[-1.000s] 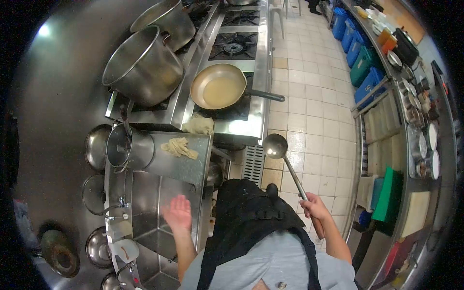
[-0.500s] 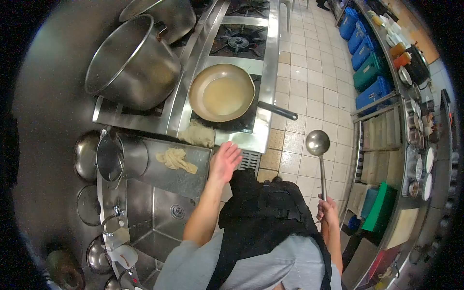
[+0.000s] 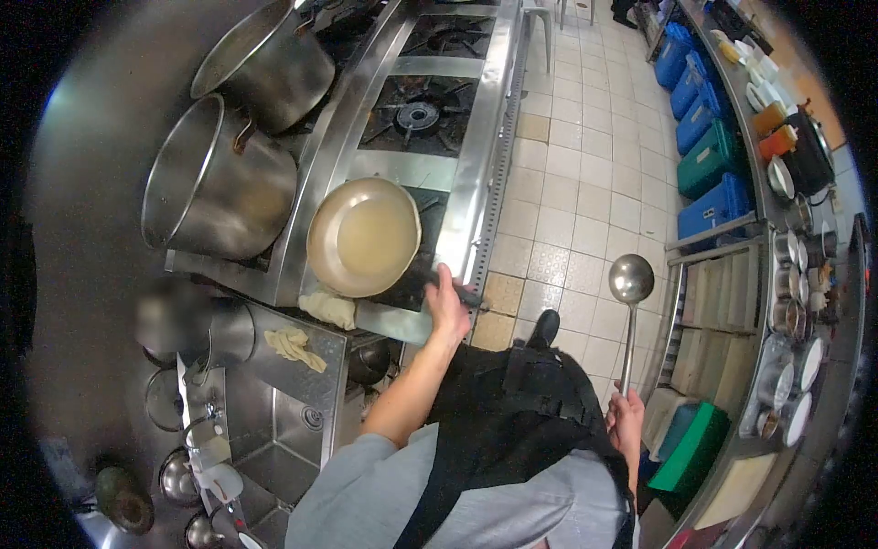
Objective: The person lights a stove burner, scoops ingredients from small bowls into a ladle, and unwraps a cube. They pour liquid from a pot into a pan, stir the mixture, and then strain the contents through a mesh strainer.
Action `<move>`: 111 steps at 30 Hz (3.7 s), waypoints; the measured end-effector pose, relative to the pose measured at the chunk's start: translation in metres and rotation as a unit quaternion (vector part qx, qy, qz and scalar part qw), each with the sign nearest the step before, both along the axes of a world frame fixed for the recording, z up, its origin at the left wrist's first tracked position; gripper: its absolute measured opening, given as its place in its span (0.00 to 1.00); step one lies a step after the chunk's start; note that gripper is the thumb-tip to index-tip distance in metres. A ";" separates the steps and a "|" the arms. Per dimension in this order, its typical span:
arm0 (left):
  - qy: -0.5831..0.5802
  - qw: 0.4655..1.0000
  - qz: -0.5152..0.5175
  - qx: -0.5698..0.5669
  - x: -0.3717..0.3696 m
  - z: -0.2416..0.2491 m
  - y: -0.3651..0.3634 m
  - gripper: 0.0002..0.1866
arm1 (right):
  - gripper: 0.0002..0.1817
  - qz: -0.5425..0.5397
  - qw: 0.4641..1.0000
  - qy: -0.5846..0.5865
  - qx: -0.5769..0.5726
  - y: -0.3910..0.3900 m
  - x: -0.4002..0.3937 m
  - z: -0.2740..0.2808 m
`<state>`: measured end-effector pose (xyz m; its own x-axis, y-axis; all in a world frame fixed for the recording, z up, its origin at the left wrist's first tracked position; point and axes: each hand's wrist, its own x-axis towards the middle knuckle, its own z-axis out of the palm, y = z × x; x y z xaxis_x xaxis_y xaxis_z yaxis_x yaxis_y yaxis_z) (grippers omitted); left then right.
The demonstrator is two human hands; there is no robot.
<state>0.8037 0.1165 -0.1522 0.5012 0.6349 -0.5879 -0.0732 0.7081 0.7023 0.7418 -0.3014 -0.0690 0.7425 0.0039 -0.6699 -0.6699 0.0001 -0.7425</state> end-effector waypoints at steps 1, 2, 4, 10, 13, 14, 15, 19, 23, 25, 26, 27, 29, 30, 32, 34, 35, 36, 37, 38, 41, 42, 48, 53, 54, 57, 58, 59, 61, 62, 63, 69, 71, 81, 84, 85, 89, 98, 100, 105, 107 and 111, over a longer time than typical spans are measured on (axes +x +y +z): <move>0.027 0.998 0.006 0.060 0.001 0.000 -0.006 0.12 | 0.20 0.004 1.000 -0.003 0.003 -0.013 0.019 0.002; 0.052 0.991 0.017 0.120 0.002 0.002 -0.010 0.12 | 0.19 0.020 1.000 0.007 0.003 -0.024 0.044 0.003; 0.062 0.995 0.028 0.068 0.002 0.031 -0.013 0.15 | 0.19 0.044 0.999 0.020 0.010 -0.039 0.090 -0.003; 0.072 0.994 0.028 0.082 0.007 0.047 0.006 0.13 | 0.20 0.083 0.996 -0.010 0.004 -0.059 0.191 -0.004; 0.089 0.993 0.008 0.082 0.024 0.067 0.012 0.13 | 0.21 0.082 0.996 -0.030 0.015 -0.044 0.225 -0.003; 0.092 0.993 0.010 0.078 0.030 0.069 0.016 0.13 | 0.21 0.078 0.996 -0.046 0.022 -0.037 0.234 -0.001; 0.092 0.992 -0.004 0.087 0.038 0.070 0.022 0.12 | 0.21 0.069 0.997 -0.038 0.016 -0.027 0.242 0.005; 0.092 0.987 -0.040 0.125 0.080 0.084 0.044 0.11 | 0.21 0.083 0.995 -0.044 0.009 0.011 0.274 0.023; 0.058 0.989 -0.061 0.119 0.125 0.095 0.068 0.11 | 0.21 0.103 0.993 -0.053 -0.010 0.043 0.307 0.034; 0.060 0.988 -0.075 0.118 0.145 0.091 0.080 0.11 | 0.22 0.119 0.990 -0.075 -0.010 0.057 0.319 0.040; 0.062 0.987 -0.088 0.119 0.154 0.089 0.084 0.11 | 0.22 0.120 0.990 -0.074 -0.013 0.064 0.324 0.045; 0.061 0.987 -0.094 0.119 0.165 0.088 0.087 0.11 | 0.23 0.135 0.987 -0.080 -0.024 0.071 0.329 0.050; 0.051 0.986 -0.103 0.117 0.186 0.076 0.095 0.11 | 0.23 0.149 0.984 -0.087 -0.034 0.084 0.341 0.054; 0.043 0.986 -0.112 0.115 0.197 0.073 0.098 0.11 | 0.23 0.155 0.983 -0.088 -0.038 0.090 0.347 0.055; 0.038 0.985 -0.123 0.117 0.217 0.069 0.102 0.12 | 0.23 0.162 0.982 -0.089 -0.043 0.100 0.360 0.057; 0.043 0.983 -0.138 0.108 0.238 0.067 0.106 0.15 | 0.23 0.186 0.977 -0.092 -0.042 0.111 0.377 0.060; 0.050 0.985 -0.138 0.096 0.248 0.066 0.107 0.15 | 0.23 0.188 0.977 -0.094 -0.041 0.118 0.386 0.063; 0.049 0.985 -0.136 0.097 0.257 0.064 0.107 0.15 | 0.23 0.202 0.973 -0.096 -0.050 0.125 0.395 0.066; 0.050 0.986 -0.133 0.092 0.266 0.061 0.107 0.15 | 0.22 0.215 0.970 -0.100 -0.059 0.133 0.406 0.068; 0.051 0.986 -0.130 0.088 0.275 0.057 0.107 0.15 | 0.22 0.216 0.969 -0.102 -0.058 0.139 0.418 0.068; 0.058 0.986 -0.121 0.096 0.300 0.037 0.110 0.13 | 0.25 0.279 0.951 -0.116 -0.064 0.154 0.466 0.063; 0.065 0.985 -0.120 0.103 0.304 0.030 0.110 0.13 | 0.25 0.284 0.950 -0.117 -0.061 0.161 0.483 0.060; 0.092 0.989 -0.083 0.078 0.315 0.050 0.097 0.26 | 0.28 0.447 0.865 -0.214 -0.084 0.226 0.616 0.035; 0.303 0.918 -0.073 0.244 0.305 0.038 0.063 0.28 | 0.29 0.526 0.762 -0.370 -0.077 0.299 0.700 0.017; 0.350 0.862 -0.082 0.357 0.302 0.024 0.064 0.30 | 0.29 0.536 0.724 -0.425 -0.090 0.317 0.708 0.015; 0.392 0.849 -0.075 0.345 0.310 0.047 0.059 0.26 | 0.30 0.572 0.710 -0.395 -0.115 0.367 0.730 0.006; 0.405 0.844 -0.076 0.344 0.311 0.049 0.060 0.26 | 0.31 0.579 0.697 -0.402 -0.131 0.385 0.733 0.007; 0.405 0.844 -0.078 0.341 0.312 0.053 0.059 0.26 | 0.31 0.599 0.683 -0.398 -0.131 0.401 0.734 0.012; 0.371 0.866 -0.053 0.332 0.314 0.056 0.056 0.25 | 0.31 0.587 0.647 -0.473 -0.118 0.427 0.742 -0.013; 0.372 0.867 -0.055 0.328 0.314 0.053 0.057 0.25 | 0.31 0.570 0.605 -0.548 -0.099 0.441 0.746 -0.025; 0.363 0.870 -0.039 0.332 0.313 0.048 0.057 0.25 | 0.32 0.581 0.592 -0.549 -0.106 0.454 0.748 -0.029; 0.354 0.899 -0.112 0.232 0.305 0.053 0.076 0.33 | 0.35 0.611 0.587 -0.519 -0.112 0.541 0.744 -0.071; 0.343 0.912 -0.138 0.179 0.308 0.065 0.080 0.38 | 0.36 0.602 0.588 -0.529 -0.110 0.558 0.745 -0.099; 0.271 0.943 -0.044 0.188 0.270 0.057 0.053 0.55 | 0.39 0.600 0.581 -0.537 -0.118 0.568 0.752 -0.131; 0.292 0.934 -0.089 0.184 0.270 0.063 0.067 0.54 | 0.41 0.605 0.589 -0.521 -0.124 0.570 0.754 -0.125; 0.278 0.939 -0.086 0.184 0.268 0.055 0.068 0.53 | 0.41 0.615 0.587 -0.513 -0.117 0.569 0.756 -0.126; 0.250 0.944 -0.090 0.196 0.270 0.049 0.078 0.53 | 0.38 0.632 0.635 -0.434 -0.089 0.558 0.761 -0.117; 0.356 0.872 -0.118 0.314 0.293 0.069 0.101 0.52 | 0.37 0.653 0.631 -0.392 -0.146 0.518 0.761 -0.075; 0.325 0.887 -0.095 0.313 0.303 0.097 0.102 0.51 | 0.35 0.608 0.627 -0.471 -0.126 0.500 0.763 -0.070; 0.325 0.773 -0.080 0.539 0.335 0.133 0.101 0.51 | 0.32 0.509 0.688 -0.489 -0.168 0.415 0.801 -0.050; 0.294 0.711 -0.087 0.633 0.352 0.143 0.096 0.50 | 0.29 0.450 0.718 -0.490 -0.206 0.354 0.823 -0.049; 0.173 0.689 -0.091 0.698 0.397 0.154 0.069 0.43 | 0.24 0.347 0.772 -0.469 -0.253 0.237 0.834 0.023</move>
<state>1.2011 0.1851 0.0015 0.6302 0.6483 0.4272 0.2706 -0.6991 0.6618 1.5760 -0.0643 -0.0455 0.8385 0.5328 0.1140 0.4533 -0.5660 -0.6886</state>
